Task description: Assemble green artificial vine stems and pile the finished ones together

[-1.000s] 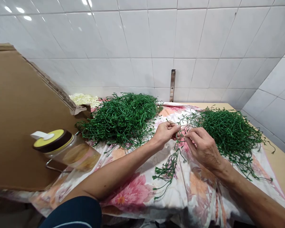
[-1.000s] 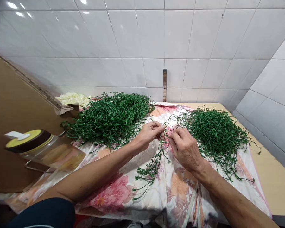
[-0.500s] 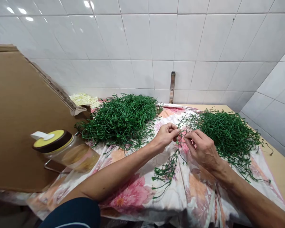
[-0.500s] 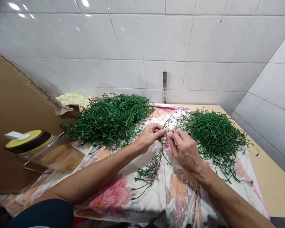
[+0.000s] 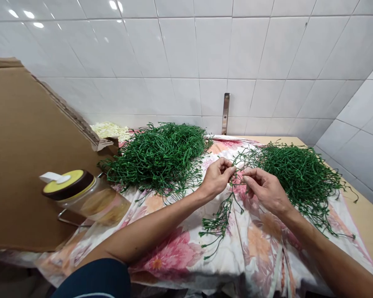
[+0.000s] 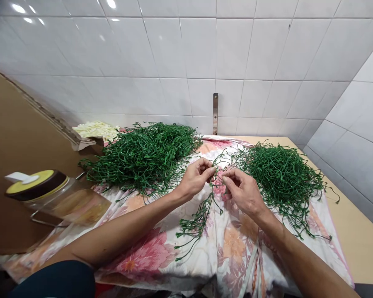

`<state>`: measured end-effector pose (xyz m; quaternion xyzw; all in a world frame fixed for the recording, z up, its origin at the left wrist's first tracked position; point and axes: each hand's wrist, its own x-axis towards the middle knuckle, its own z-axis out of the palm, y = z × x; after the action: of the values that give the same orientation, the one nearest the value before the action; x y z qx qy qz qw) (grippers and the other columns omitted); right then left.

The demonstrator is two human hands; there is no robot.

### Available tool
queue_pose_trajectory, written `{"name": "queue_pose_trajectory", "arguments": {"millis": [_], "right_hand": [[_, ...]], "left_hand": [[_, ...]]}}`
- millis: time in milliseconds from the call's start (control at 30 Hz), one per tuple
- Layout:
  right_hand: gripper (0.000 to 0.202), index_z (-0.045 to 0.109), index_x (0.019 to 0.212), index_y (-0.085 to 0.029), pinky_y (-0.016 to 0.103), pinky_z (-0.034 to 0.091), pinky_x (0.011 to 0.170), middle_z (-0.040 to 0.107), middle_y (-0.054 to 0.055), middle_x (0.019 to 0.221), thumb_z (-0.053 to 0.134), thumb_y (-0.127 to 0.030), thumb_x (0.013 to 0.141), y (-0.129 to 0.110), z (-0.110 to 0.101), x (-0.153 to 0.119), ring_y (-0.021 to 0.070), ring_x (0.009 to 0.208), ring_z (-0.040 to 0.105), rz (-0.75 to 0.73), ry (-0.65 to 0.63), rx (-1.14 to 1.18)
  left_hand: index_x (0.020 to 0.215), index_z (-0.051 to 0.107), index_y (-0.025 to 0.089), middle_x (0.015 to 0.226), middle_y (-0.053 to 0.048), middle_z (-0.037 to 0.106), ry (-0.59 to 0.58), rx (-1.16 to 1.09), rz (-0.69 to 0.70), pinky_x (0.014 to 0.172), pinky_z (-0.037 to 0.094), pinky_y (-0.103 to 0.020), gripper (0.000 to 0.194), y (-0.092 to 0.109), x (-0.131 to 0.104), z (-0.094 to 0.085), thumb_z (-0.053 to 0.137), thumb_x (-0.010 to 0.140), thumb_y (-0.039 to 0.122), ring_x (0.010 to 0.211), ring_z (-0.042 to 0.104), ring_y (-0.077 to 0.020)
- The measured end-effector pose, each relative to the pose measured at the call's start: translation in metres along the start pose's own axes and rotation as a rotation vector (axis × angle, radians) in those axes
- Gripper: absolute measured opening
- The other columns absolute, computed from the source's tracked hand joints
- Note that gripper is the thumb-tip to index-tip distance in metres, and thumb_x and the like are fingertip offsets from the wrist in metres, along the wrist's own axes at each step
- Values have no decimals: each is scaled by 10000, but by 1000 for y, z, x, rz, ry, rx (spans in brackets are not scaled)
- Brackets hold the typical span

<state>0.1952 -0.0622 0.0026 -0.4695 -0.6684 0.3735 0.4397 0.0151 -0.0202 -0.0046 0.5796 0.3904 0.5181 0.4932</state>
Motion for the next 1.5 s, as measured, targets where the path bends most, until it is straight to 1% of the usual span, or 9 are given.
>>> {"name": "queue_pose_trajectory", "arguments": {"millis": [167,400,600,700,833,1033,1133,1333,1500], "right_hand": [[229,714,975,-196,302,526,695,744,61,956,692,-408,892,9,1,2,192,797,677,-23,2,-69],[193,717,964,-181,271,473,664,712,27,853,601,-333,937,12,6,3,158,732,622,-52,-136,-67],[269,682,885,-162,260,419,623,645,5,755,628,-423,921,19,11,7,144,680,548,-9,-165,49],[307,647,792,-172,264,407,628,620,3,733,607,-441,935,19,11,7,145,677,530,-44,-136,-26],[289,605,801,-196,272,411,624,595,-5,720,563,-431,963,15,9,4,148,653,519,-82,-115,-99],[274,543,817,-204,294,354,641,553,4,739,460,-374,1014,13,7,0,154,663,463,-249,-84,-383],[254,502,833,-205,295,338,651,550,6,765,415,-338,1032,17,8,-1,152,676,458,-303,-148,-465],[335,495,808,-202,278,317,601,528,-16,699,398,-416,1047,17,9,0,136,626,442,-196,-248,-377],[405,590,842,-180,276,382,653,608,13,762,403,-474,1048,10,10,1,147,688,521,-100,-277,-265]], "left_hand": [[813,550,171,665,34,556,-48,25,17,551,387,-212,226,3,-6,4,703,841,336,572,509,-81],[805,571,157,655,29,573,-44,-46,-71,518,374,-208,316,9,-13,9,761,780,408,537,489,-73],[814,602,151,674,30,583,-26,-21,-55,542,379,-202,272,9,-13,8,756,791,373,551,486,-67],[841,629,146,729,6,625,-21,20,-3,580,411,-207,220,11,-13,7,740,811,333,604,535,-82],[834,623,149,751,-2,623,-19,31,60,629,434,-211,166,10,-11,6,712,831,290,663,561,-95],[859,606,160,749,12,575,-70,26,42,602,419,-206,125,3,-8,3,642,865,279,639,512,-89],[871,609,156,760,6,578,-64,63,31,595,413,-206,129,0,-8,4,635,865,282,648,516,-92],[887,632,135,774,-5,609,-69,56,24,637,431,-221,160,-5,-8,5,665,835,283,679,551,-101],[852,645,123,791,-20,636,-58,45,26,668,434,-229,175,-1,-7,5,690,812,287,713,573,-107]]}}
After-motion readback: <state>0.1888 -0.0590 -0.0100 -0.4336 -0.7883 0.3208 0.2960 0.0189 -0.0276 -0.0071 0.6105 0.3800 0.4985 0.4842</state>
